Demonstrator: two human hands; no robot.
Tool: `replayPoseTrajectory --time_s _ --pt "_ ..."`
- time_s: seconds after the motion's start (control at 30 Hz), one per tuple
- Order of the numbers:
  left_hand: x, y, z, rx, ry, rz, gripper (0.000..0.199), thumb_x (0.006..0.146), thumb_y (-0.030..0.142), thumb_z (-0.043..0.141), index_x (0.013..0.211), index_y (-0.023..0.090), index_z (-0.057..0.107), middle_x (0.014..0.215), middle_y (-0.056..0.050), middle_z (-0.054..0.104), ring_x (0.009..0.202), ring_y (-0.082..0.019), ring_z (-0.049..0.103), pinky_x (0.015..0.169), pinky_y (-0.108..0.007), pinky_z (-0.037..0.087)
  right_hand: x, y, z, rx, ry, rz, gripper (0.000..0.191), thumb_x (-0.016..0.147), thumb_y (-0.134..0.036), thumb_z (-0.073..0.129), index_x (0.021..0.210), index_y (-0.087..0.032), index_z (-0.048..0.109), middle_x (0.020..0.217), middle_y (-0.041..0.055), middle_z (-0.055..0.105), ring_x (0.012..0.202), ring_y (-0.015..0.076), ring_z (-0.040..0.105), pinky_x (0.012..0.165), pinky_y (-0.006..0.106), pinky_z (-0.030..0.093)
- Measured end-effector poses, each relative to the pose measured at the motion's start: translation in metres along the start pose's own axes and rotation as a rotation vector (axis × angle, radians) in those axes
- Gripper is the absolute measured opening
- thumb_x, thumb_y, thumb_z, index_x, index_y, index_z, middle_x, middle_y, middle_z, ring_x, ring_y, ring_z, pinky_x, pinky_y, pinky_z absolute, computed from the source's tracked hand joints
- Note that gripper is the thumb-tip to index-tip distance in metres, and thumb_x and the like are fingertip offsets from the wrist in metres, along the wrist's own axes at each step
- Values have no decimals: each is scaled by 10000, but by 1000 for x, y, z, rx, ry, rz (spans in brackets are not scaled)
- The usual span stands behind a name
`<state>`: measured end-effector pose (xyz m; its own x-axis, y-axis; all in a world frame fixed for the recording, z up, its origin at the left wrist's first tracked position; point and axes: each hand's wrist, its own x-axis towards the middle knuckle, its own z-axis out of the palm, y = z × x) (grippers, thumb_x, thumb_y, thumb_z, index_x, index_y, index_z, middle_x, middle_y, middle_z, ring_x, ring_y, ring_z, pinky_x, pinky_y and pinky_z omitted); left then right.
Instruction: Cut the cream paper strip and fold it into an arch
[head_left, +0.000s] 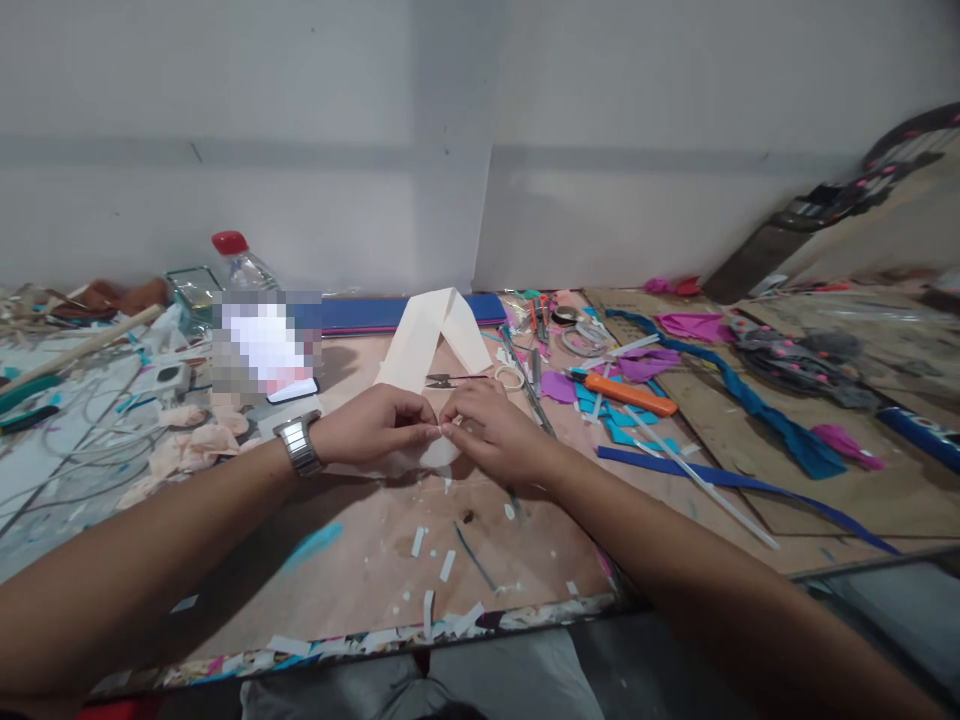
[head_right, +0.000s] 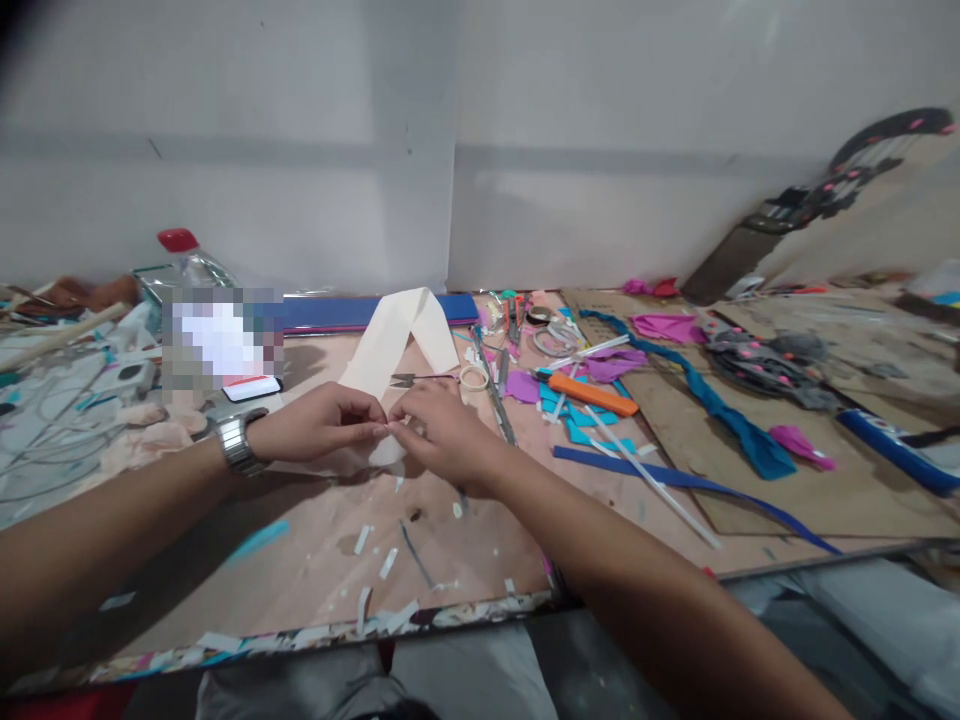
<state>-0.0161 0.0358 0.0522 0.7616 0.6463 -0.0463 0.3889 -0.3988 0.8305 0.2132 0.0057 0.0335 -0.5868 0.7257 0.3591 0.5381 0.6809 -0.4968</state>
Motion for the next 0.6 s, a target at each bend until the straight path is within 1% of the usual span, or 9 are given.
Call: replayPoseTrajectory --time_s 0.1,0.17,0.23,0.3,0.43,0.6 --pt "-1 0 1 -12 -20 -2 413 976 539 593 922 150 724 828 -32 712 718 -127 579 664 -232 433 -2 -3 -2 -18 -25 -35 130 1014 -256 577 916 -211 648 921 52 711 1022 251 601 1058 476 368" --pt "-2 0 0 3 -70 9 405 988 522 577 924 148 718 831 -29 702 724 -126 571 669 -231 433 -4 -3 -3 -18 -31 -45 144 1018 -240 562 900 -207 636 924 55 711 1006 247 604 1051 474 377" --pt "-3 -1 -2 58 -131 1 411 997 514 558 917 143 715 803 -22 679 706 -125 550 652 -232 419 -4 -2 -3 -13 -16 -35 146 1014 -231 557 892 -204 631 930 60 708 1009 248 607 1050 475 379" --pt "-3 -1 -3 119 -167 -14 419 1003 508 539 913 139 717 770 -15 657 683 -125 530 630 -236 397 -5 -1 -2 -2 3 -23 142 1013 -228 553 903 -203 639 921 57 704 1009 247 608 1053 478 373" --pt "-4 -1 -2 157 -168 -12 429 1009 506 514 908 141 718 742 -8 634 666 -124 514 614 -238 374 -7 -2 1 30 14 -27 126 1004 -274 600 924 -205 669 927 46 730 999 246 611 1029 468 369" --pt "-2 -1 -3 105 -174 -20 474 1014 545 487 863 141 683 713 5 582 648 -117 478 596 -237 362 -7 -5 3 12 55 -38 139 1000 -286 632 905 -210 699 914 37 758 950 226 637 1048 468 339"
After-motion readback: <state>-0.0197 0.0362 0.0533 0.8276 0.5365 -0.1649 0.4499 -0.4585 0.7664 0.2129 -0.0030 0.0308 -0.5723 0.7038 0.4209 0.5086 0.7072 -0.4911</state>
